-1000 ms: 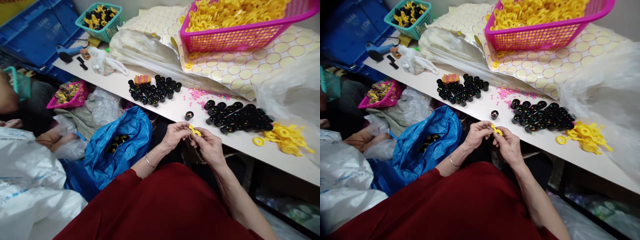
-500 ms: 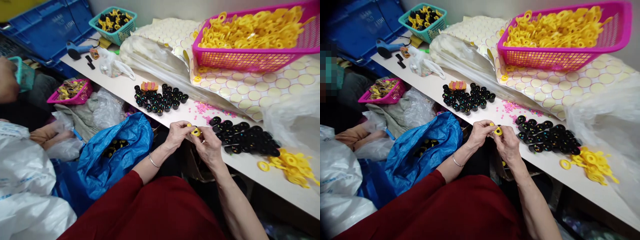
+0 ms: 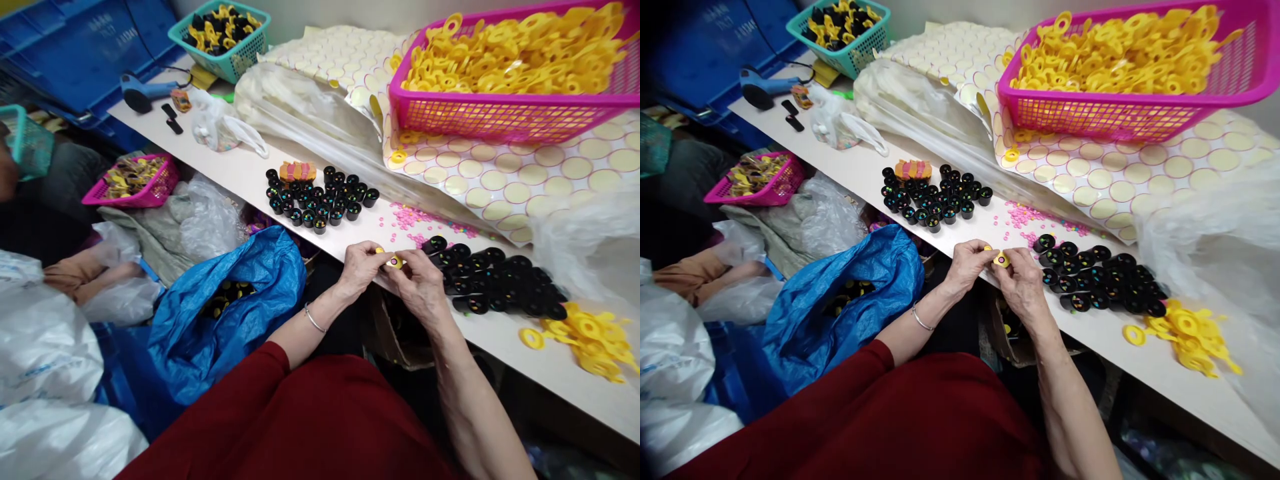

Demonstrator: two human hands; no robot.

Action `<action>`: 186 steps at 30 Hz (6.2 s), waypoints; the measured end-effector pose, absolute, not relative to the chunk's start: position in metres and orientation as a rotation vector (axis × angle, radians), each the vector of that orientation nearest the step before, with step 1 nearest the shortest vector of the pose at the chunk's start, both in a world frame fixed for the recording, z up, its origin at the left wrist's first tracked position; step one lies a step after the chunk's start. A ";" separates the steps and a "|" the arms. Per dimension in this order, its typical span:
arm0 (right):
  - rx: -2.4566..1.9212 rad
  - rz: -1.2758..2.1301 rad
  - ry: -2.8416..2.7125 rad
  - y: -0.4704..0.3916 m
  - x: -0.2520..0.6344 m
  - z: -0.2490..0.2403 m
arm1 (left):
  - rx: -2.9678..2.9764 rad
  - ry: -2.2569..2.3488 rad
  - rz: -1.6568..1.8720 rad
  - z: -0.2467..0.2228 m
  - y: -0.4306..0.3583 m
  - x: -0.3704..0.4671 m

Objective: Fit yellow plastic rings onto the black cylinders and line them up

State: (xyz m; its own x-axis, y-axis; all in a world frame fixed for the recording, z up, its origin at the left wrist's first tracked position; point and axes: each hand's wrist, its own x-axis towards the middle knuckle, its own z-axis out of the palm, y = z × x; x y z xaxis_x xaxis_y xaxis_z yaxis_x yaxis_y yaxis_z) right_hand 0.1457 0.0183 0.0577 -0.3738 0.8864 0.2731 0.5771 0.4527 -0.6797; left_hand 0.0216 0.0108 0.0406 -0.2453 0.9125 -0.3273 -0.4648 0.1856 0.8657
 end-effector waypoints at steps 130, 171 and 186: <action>-1.740 1.254 -2.538 -0.058 0.254 0.052 | 1.850 2.633 0.720 0.052 0.064 -0.019; -1.747 -0.032 -1.690 -0.055 0.264 0.064 | 1.604 1.766 1.203 0.016 0.034 -0.003; -2.007 0.356 -2.096 0.059 0.100 0.041 | 1.420 1.638 1.311 0.007 0.038 -0.017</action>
